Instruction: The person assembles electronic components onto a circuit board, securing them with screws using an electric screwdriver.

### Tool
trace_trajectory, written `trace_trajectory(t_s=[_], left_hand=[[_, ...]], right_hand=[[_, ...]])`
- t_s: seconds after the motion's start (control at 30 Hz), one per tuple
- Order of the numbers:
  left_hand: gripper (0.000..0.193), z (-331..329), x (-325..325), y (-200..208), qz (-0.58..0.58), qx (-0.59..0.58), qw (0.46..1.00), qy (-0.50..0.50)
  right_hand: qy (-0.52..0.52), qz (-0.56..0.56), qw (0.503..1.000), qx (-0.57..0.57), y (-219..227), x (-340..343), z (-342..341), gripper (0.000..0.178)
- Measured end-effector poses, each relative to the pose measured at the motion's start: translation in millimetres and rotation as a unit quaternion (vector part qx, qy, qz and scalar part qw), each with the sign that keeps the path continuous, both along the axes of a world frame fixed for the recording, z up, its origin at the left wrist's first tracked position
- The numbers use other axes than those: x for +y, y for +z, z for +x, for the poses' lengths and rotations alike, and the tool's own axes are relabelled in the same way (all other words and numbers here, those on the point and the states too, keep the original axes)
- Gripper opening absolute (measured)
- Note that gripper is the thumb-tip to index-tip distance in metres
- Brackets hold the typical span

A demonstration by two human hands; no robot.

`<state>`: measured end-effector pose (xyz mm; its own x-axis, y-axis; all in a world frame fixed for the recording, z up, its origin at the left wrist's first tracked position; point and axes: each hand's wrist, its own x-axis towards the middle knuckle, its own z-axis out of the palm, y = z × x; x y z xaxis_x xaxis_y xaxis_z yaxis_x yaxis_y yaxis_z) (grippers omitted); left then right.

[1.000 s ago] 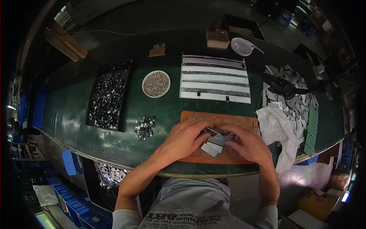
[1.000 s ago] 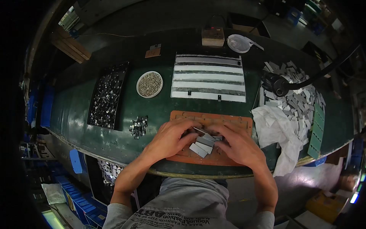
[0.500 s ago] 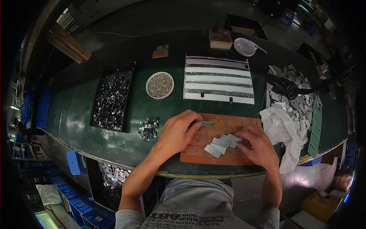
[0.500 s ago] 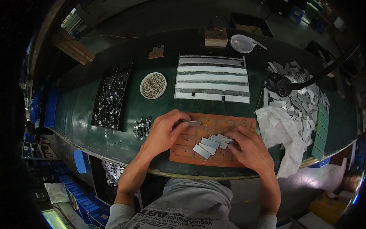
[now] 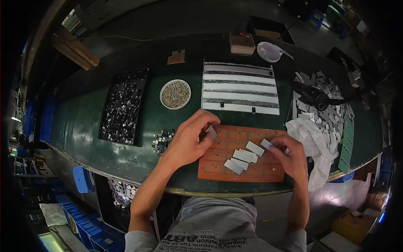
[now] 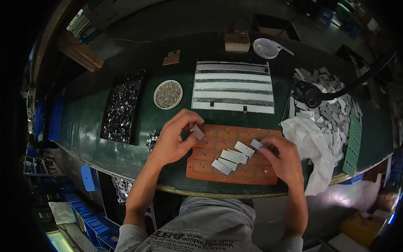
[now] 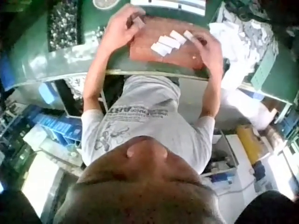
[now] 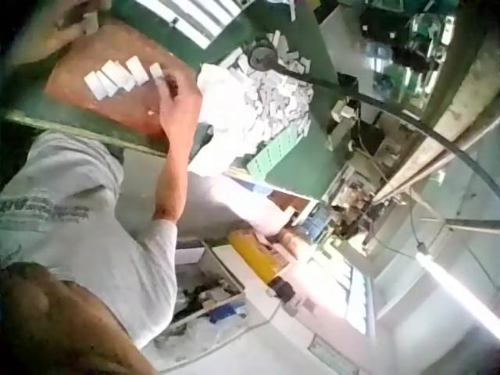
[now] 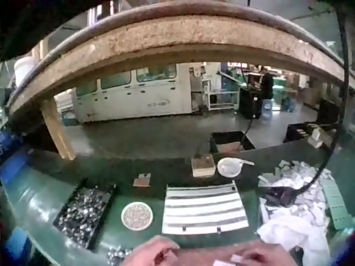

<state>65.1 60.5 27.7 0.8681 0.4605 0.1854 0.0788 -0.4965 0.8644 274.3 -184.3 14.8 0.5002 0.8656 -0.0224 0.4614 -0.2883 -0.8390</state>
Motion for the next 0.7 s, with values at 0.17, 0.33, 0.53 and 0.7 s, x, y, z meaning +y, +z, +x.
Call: trace_trajectory(t_s=[0.17,0.33,0.53,0.7], left_hand=[[0.032,10,10,1,-0.016,0.060,0.997,-0.044],[0.028,23,11,-16,0.030,0.053,0.993,-0.099],[0.013,19,17,-13,0.068,0.051,0.990,-0.112],[0.016,17,23,-17,0.104,0.046,0.986,-0.125]], right_hand=[[-0.015,0.000,0.993,-0.121,7,-3,1,0.028],[0.004,-0.019,0.989,-0.149,5,-5,3,0.028],[0.005,-0.006,0.968,-0.250,6,-5,14,0.029],[-0.015,0.016,0.988,-0.151,6,0,12,0.024]])
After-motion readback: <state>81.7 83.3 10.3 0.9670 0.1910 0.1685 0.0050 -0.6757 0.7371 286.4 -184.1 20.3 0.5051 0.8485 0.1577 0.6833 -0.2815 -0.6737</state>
